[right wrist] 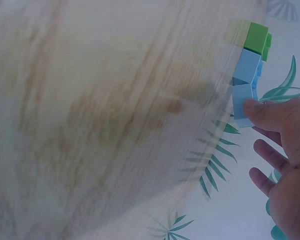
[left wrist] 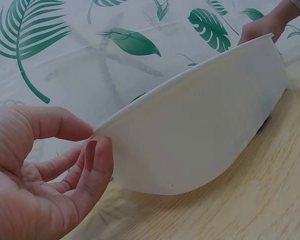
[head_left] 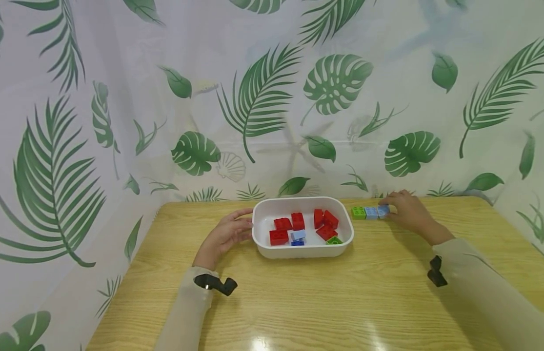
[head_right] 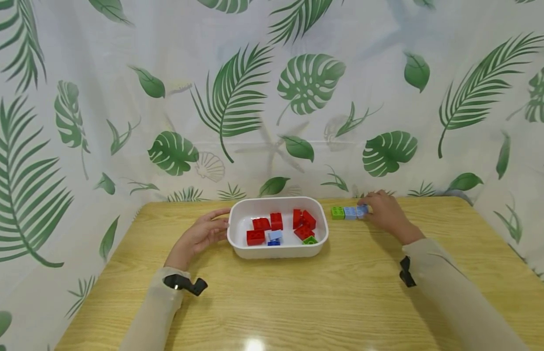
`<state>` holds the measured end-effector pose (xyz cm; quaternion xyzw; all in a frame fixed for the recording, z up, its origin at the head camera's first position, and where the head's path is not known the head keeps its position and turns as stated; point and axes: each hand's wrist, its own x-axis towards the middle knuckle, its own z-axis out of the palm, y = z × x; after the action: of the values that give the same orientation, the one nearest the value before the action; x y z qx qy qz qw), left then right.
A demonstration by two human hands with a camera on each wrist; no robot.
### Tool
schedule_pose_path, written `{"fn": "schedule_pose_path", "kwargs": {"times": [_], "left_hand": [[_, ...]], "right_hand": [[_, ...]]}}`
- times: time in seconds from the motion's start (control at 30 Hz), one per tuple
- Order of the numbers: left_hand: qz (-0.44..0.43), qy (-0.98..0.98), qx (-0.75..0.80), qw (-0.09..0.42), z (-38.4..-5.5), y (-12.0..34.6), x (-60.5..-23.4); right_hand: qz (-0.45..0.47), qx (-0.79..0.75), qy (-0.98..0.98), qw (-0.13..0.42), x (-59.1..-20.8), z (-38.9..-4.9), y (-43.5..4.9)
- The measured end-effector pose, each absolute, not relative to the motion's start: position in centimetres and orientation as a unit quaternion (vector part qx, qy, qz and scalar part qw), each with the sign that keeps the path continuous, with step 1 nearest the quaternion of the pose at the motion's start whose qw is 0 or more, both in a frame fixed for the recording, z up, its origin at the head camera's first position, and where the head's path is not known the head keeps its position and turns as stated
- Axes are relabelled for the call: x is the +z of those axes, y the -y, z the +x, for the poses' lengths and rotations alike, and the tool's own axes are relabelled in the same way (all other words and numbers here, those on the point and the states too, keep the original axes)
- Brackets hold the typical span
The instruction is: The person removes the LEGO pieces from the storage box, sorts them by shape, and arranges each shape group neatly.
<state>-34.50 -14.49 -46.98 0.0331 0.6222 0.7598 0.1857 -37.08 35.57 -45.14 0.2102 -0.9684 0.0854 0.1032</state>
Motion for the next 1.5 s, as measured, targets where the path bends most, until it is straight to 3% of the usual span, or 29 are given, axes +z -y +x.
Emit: {"fn": "schedule_pose_path", "kwargs": {"times": [1.5], "left_hand": [[0.032, -0.614, 0.766, 0.188, -34.33, 14.42, -46.62]], "right_hand": [[0.240, 0.092, 0.959, 0.118, -45.90, -37.48, -34.90]]}}
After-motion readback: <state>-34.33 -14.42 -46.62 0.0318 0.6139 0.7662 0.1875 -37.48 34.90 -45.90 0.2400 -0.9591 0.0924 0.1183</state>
